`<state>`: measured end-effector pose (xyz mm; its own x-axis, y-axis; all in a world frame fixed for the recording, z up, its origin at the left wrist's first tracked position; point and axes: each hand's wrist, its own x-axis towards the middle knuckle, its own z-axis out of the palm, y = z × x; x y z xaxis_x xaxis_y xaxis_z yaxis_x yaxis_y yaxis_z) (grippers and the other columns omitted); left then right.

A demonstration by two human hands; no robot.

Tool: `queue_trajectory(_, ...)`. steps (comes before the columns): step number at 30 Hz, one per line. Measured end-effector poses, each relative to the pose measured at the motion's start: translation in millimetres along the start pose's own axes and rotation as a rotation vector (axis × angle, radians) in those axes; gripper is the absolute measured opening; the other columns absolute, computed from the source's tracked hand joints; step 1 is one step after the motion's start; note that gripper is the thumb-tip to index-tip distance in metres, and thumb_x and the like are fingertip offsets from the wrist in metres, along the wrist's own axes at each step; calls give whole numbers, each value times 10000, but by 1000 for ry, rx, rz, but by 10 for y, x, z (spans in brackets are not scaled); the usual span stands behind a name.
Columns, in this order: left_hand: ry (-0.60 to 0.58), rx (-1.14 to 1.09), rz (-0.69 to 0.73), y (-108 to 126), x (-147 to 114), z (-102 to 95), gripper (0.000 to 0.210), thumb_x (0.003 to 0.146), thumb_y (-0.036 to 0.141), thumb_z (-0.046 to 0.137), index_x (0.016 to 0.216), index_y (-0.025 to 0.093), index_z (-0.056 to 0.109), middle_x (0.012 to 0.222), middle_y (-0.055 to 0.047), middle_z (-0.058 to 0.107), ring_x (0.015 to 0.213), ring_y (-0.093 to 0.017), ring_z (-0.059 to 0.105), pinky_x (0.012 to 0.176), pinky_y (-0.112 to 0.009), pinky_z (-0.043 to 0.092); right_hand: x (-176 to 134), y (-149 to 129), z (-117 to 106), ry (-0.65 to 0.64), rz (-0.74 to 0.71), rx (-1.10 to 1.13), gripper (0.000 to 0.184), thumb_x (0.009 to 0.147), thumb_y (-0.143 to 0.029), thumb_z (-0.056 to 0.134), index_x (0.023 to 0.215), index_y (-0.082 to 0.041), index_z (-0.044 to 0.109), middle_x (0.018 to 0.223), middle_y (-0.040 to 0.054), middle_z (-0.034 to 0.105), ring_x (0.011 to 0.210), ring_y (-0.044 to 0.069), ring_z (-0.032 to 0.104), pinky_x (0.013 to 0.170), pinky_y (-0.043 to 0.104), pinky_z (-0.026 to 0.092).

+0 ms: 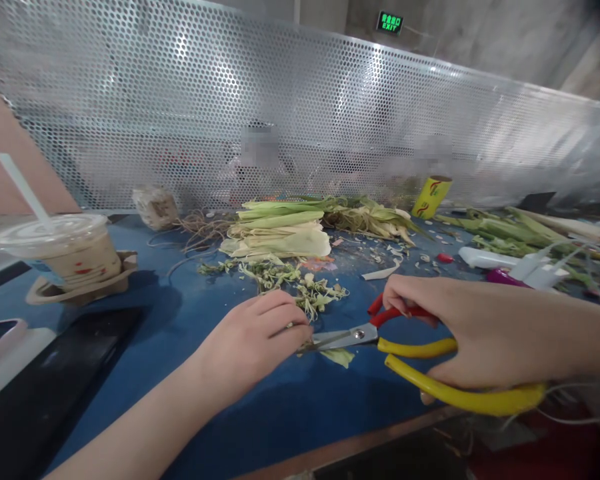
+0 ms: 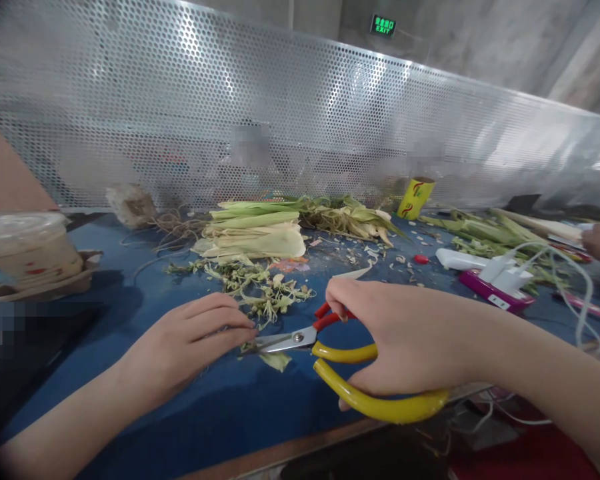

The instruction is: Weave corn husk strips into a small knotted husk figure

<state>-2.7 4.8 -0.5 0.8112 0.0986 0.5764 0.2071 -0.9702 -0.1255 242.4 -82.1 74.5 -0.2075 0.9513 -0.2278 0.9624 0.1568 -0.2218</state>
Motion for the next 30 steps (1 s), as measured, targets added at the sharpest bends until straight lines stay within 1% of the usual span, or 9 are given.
queue_trajectory(3,-3,0,1,-1,-11,11,229,881,144,384,856,150,611,847,-52,658,815,-163,558,758,-312,486,-8,12,-12,-29,3,-12,302,615,-412,623,820,-253,467,759,-13,598,589,162,534,447,245,335)
queue_trajectory(10,3,-13,6,14,-9,8,286,905,179,332,849,149,610,832,-53,661,804,-166,562,725,-313,493,29,2,-9,-33,20,6,316,610,-427,629,821,-251,472,765,-20,602,602,156,538,464,241,334)
queue_trajectory(13,7,-16,5,10,-13,19,295,907,182,324,846,152,611,830,-52,660,806,-164,561,729,-315,489,57,15,13,-42,1,17,321,605,-429,630,809,-243,467,748,-17,600,588,153,527,450,239,318)
queue_trajectory(17,20,-5,3,6,-17,27,301,906,176,325,846,154,619,824,-50,661,805,-165,560,720,-307,488,72,16,30,-47,-28,27,283,645,-432,597,805,-246,457,737,-26,588,581,143,514,454,233,316)
queue_trajectory(22,25,0,4,6,-25,30,292,902,178,340,849,157,626,821,-46,663,809,-165,559,713,-297,488,72,1,37,-45,-35,28,303,626,-444,614,777,-234,458,717,-25,581,572,138,497,452,235,304)
queue_trajectory(30,13,15,-4,4,-25,33,275,895,170,361,839,165,630,820,-39,666,821,-164,564,723,-298,495,112,91,70,-98,-55,60,296,653,-440,607,786,-234,441,771,-39,569,610,132,494,472,216,307)
